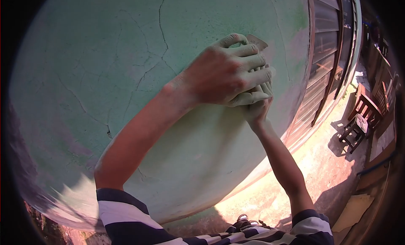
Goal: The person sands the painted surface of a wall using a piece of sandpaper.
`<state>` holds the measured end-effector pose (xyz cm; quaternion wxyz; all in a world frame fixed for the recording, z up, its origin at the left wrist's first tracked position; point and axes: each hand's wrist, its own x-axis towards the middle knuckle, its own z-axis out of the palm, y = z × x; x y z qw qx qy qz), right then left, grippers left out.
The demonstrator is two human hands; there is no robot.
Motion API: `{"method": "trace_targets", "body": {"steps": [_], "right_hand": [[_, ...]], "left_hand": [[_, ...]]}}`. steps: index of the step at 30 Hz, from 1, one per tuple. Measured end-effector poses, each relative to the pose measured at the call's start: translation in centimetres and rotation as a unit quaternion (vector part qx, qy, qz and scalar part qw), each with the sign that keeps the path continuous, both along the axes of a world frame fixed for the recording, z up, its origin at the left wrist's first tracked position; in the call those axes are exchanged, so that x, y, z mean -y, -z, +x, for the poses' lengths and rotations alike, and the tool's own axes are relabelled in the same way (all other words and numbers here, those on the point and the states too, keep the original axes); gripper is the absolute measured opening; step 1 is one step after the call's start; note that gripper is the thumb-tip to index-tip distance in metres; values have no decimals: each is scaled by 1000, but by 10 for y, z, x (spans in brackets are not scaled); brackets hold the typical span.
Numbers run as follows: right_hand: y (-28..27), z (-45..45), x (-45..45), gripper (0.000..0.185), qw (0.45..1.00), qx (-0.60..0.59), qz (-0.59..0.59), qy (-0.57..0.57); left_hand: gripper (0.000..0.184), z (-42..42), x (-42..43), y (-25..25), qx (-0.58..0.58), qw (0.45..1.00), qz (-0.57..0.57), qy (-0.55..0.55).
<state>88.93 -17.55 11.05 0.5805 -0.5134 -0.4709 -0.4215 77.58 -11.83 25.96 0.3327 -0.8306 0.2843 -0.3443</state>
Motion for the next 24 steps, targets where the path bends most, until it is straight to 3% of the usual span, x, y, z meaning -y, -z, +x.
{"method": "trace_targets", "body": {"steps": [3,6,8,9,11,21,23,24], "right_hand": [[-14,0,-8,37,999,-24,32,-17],[-4,-18,-8,32,994,-96,20,-47],[-12,-24,-5,32,997,24,69,33],[-14,-22,-2,32,997,25,70,29],[-15,-17,7,34,990,-77,16,-114],[-15,-28,4,34,998,-37,18,-44],[-9,-46,7,40,979,-150,52,-127],[-7,-59,7,40,980,-152,51,-120]], "left_hand": [[48,0,0,-7,-45,989,-139,-14],[44,-7,-3,-18,-105,976,-192,-2],[42,-10,-9,-21,-100,984,-149,-19],[40,-12,-9,-25,-98,989,-105,-29],[33,-18,-9,-31,-95,990,-100,-41],[13,-15,-16,-35,-46,994,-80,-61],[14,-20,-7,-38,-50,989,-96,-102],[15,-22,-4,-38,-54,982,-106,-146]]}}
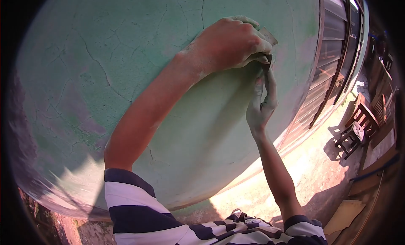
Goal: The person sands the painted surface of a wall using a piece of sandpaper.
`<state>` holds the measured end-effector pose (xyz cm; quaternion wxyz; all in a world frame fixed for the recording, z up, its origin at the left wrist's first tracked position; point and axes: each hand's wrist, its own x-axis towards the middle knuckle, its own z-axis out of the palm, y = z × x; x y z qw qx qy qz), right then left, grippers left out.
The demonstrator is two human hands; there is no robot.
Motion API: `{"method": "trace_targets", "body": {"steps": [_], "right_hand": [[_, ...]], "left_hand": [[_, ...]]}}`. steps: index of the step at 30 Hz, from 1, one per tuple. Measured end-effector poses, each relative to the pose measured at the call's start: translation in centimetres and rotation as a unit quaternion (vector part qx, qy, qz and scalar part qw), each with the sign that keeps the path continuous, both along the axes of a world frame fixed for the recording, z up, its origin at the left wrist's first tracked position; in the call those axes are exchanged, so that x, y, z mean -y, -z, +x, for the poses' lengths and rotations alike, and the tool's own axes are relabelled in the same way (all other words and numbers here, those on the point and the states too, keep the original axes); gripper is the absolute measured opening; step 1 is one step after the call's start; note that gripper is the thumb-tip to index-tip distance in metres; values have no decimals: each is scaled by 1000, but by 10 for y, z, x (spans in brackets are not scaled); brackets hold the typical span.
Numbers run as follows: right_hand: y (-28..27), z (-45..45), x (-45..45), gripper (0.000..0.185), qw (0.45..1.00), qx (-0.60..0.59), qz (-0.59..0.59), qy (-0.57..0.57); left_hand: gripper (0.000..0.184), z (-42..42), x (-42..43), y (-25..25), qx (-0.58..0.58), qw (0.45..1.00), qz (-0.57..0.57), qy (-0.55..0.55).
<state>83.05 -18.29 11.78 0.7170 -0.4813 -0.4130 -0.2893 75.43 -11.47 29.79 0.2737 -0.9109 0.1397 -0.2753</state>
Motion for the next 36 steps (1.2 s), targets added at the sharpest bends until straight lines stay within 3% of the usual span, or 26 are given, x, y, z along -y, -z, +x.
{"method": "trace_targets", "body": {"steps": [2,4,7,9,12,14,16,21,24,25,27,28,30,31,33,35,36], "right_hand": [[6,-33,0,50,980,-106,75,-150],[11,-64,1,55,980,-113,54,-155],[17,-90,0,51,989,-43,8,-144],[18,-95,2,46,989,93,-84,-76],[30,-71,-2,42,992,86,-60,-65],[43,-38,-3,50,994,91,-43,-42],[42,-11,-6,62,995,59,74,-4],[29,16,6,87,981,191,-37,10],[29,18,4,94,972,218,-84,14],[24,21,1,89,969,226,-85,48],[13,21,-2,71,966,229,-87,81],[6,21,-3,71,967,227,-85,80],[-8,25,-8,63,968,220,-64,104],[-13,28,-11,63,969,217,-62,105],[-19,32,-18,58,980,150,-17,126],[-5,13,-29,53,985,115,-15,126],[6,-1,-35,49,988,79,-10,132]], "left_hand": [[11,3,-4,2,-2,1000,3,17],[10,5,-6,6,-4,999,7,35],[10,5,-9,12,-6,999,12,37],[11,4,-9,19,77,992,96,27],[15,-9,-4,33,80,986,147,-14],[15,-16,-7,38,73,987,141,5],[15,-19,-10,51,62,989,133,23],[13,-28,-8,98,24,987,160,12],[13,-34,-6,82,-25,994,107,4],[13,-35,-7,76,-25,994,106,7],[10,-35,-10,56,-151,987,16,-59],[10,-39,-10,41,-153,986,18,-61],[12,-46,-11,10,-138,988,-37,66],[12,-49,-12,-6,-142,987,-35,66],[17,-60,-15,-37,2,988,-62,143],[20,-84,-18,-64,115,989,-88,44],[18,-91,-14,-70,138,973,-178,46]]}}
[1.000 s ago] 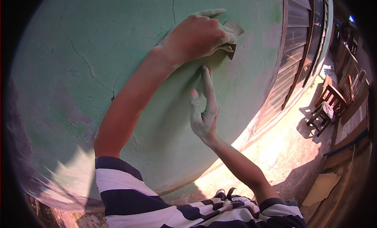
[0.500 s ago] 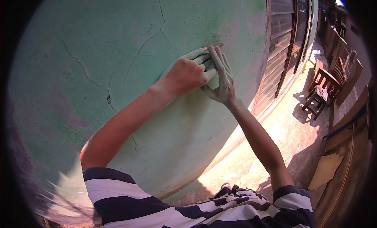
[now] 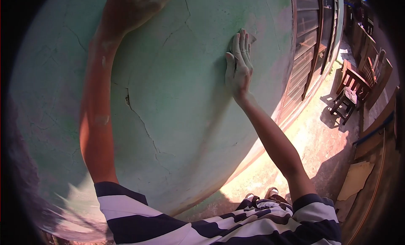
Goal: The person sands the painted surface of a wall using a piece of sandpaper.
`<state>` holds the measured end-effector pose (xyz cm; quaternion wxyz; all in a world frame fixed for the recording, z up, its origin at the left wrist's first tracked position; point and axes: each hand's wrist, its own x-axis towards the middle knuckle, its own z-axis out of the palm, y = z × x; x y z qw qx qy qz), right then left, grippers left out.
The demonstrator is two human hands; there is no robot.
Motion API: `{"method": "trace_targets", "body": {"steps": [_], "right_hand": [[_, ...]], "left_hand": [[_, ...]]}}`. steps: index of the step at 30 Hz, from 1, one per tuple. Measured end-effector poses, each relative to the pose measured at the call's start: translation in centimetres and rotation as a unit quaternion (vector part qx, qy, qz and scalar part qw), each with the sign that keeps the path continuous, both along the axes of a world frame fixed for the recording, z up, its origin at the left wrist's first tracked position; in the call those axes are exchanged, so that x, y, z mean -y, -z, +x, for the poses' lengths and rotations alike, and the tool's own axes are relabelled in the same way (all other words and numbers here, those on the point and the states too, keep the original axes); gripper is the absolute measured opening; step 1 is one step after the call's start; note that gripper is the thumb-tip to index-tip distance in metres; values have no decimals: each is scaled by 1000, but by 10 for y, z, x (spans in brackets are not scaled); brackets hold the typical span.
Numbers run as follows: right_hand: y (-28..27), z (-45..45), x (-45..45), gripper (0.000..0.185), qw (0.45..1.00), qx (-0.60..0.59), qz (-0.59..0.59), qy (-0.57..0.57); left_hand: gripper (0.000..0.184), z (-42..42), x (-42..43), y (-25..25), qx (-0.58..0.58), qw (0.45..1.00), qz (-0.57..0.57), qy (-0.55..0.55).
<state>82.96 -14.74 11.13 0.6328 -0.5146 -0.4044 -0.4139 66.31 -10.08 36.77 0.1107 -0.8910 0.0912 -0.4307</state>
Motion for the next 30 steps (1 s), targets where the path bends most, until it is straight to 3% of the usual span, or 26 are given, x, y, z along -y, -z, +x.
{"method": "trace_targets", "body": {"steps": [1,2,4,6,8,9,11,13,14,16,17,19,20,21,22,24,25,28,30], "right_hand": [[16,-20,-2,48,1000,-1,-5,-22],[30,-27,-4,48,1000,-1,0,-23],[44,-32,0,48,994,80,-69,-19],[29,-6,4,48,991,101,-79,-26],[-6,14,3,51,999,40,-1,30],[-16,12,3,51,999,39,-3,25],[-30,6,-1,49,995,-78,64,28],[-1,-22,-3,49,999,-38,32,8],[17,-38,-5,48,1000,2,1,-6],[47,-43,3,46,995,74,-55,-26],[56,-37,6,47,982,145,-112,-32],[28,-14,10,45,987,139,-77,-4],[9,-4,13,44,993,104,-64,0],[-10,4,12,44,998,59,-25,-3],[-18,5,10,44,998,60,-26,-9],[-28,3,4,45,997,-69,28,-22],[-23,-13,-3,45,998,-36,46,29],[19,-23,-5,44,997,73,-11,6],[11,3,-1,43,994,109,-28,8]], "left_hand": [[30,-5,3,-2,21,996,-90,12],[30,-3,-2,-5,21,996,-85,12],[38,1,-5,-9,103,973,52,198],[37,-5,0,0,76,987,43,135],[36,-4,-1,2,52,995,39,72],[38,0,-9,4,57,991,62,104],[39,6,-18,1,62,986,82,129],[35,6,-17,-12,16,953,51,297],[35,-1,-16,-17,16,956,54,289],[32,-17,-18,-28,-36,890,-137,433],[32,-27,-21,-33,-36,895,-131,424],[30,-52,-32,-46,-78,797,-264,538],[31,-60,-35,-49,-96,732,-330,588],[29,-65,-39,-51,-159,703,-343,602],[29,-66,-38,-48,-155,706,-344,599],[27,-65,-35,-42,-149,641,-379,650],[27,-67,-34,-41,-146,645,-377,648],[26,-68,-35,-42,-140,609,-390,676],[26,-67,-40,-45,-150,680,-357,622]]}}
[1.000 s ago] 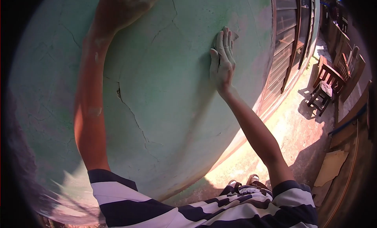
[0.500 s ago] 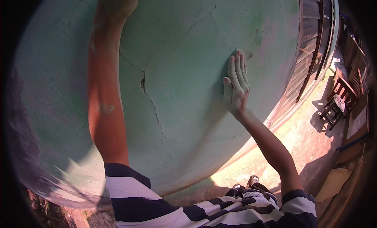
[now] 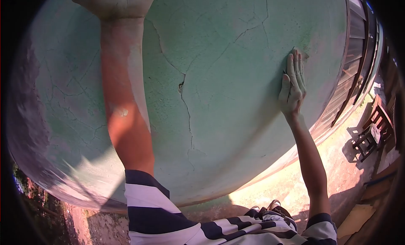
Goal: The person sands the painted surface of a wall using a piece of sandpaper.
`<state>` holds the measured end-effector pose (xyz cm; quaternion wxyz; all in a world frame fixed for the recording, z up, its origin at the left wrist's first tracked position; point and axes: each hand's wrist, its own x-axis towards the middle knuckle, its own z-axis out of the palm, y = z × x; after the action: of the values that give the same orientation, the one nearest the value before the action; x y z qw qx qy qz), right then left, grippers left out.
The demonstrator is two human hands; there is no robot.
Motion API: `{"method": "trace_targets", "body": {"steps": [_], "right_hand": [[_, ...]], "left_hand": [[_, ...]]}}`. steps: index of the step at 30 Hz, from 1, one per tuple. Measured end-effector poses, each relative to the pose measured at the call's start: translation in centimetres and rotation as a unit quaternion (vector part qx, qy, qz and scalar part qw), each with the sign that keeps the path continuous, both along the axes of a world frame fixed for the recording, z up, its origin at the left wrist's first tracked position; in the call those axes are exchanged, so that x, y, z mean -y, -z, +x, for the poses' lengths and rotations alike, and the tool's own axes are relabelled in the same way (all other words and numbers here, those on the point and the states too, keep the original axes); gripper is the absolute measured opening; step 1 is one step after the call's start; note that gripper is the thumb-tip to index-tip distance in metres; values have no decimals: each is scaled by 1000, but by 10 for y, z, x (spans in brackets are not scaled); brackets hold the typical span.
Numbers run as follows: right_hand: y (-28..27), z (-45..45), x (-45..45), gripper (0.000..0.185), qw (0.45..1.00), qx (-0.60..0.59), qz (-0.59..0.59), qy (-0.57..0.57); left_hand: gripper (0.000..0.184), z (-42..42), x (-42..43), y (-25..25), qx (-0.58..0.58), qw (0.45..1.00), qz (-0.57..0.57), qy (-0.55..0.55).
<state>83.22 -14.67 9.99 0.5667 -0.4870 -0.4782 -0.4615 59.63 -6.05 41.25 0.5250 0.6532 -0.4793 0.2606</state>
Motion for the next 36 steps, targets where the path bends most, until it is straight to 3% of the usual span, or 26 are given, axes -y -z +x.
{"method": "trace_targets", "body": {"steps": [1,2,3,4,5,6,7,9,12,14,15,16,19,21,22,26,28,30,32,33,34,36], "right_hand": [[-14,9,2,43,1000,-18,19,0],[-27,17,5,42,999,-37,38,0],[-40,17,6,42,996,-77,51,-5],[-42,14,3,42,996,-79,48,-1],[-43,10,-1,42,993,-95,70,-1],[-42,5,-5,41,989,-111,94,-1],[-35,-4,-4,40,990,-111,81,2],[-23,9,-4,40,995,-69,67,-7],[-38,38,8,39,999,-20,41,-7],[-65,54,17,39,985,-140,92,-36],[-71,55,16,39,974,-197,105,-30],[-70,50,13,39,975,-195,103,-26],[-29,28,10,40,989,-111,95,-3],[2,16,16,41,1000,21,-19,7],[-2,25,19,41,999,23,-21,6],[-64,62,21,41,1000,1,29,1],[-83,55,18,41,991,-102,86,-32],[-51,40,13,44,998,-50,46,-5],[-9,35,21,45,1000,-12,13,-13],[7,41,28,46,998,35,-45,-23],[8,45,36,47,991,83,-102,-32],[-16,62,39,46,991,95,-89,-31]], "left_hand": [[26,4,7,-1,-2,1000,-2,2],[25,8,14,-4,-33,980,-194,9],[26,14,19,-4,-64,923,-380,16],[26,21,17,1,-67,921,-383,19],[27,28,12,9,85,972,-139,-167],[30,34,8,13,229,907,123,-333],[30,36,18,21,228,908,123,-329],[33,36,47,43,264,789,225,-507],[35,63,28,52,288,795,191,-499],[36,56,43,57,282,613,399,-621],[40,64,44,62,347,572,385,-635],[40,65,41,60,349,575,381,-635],[41,61,34,58,280,612,347,-654],[42,63,37,59,272,635,325,-645],[42,63,35,59,272,635,323,-647],[32,65,38,63,314,574,368,-660],[26,68,44,67,303,557,362,-683],[13,75,46,72,354,530,390,-665],[9,82,51,84,334,516,400,-680],[25,87,54,90,315,503,413,-691],[25,92,56,97,317,498,411,-695],[31,102,56,111,345,413,425,-728]]}}
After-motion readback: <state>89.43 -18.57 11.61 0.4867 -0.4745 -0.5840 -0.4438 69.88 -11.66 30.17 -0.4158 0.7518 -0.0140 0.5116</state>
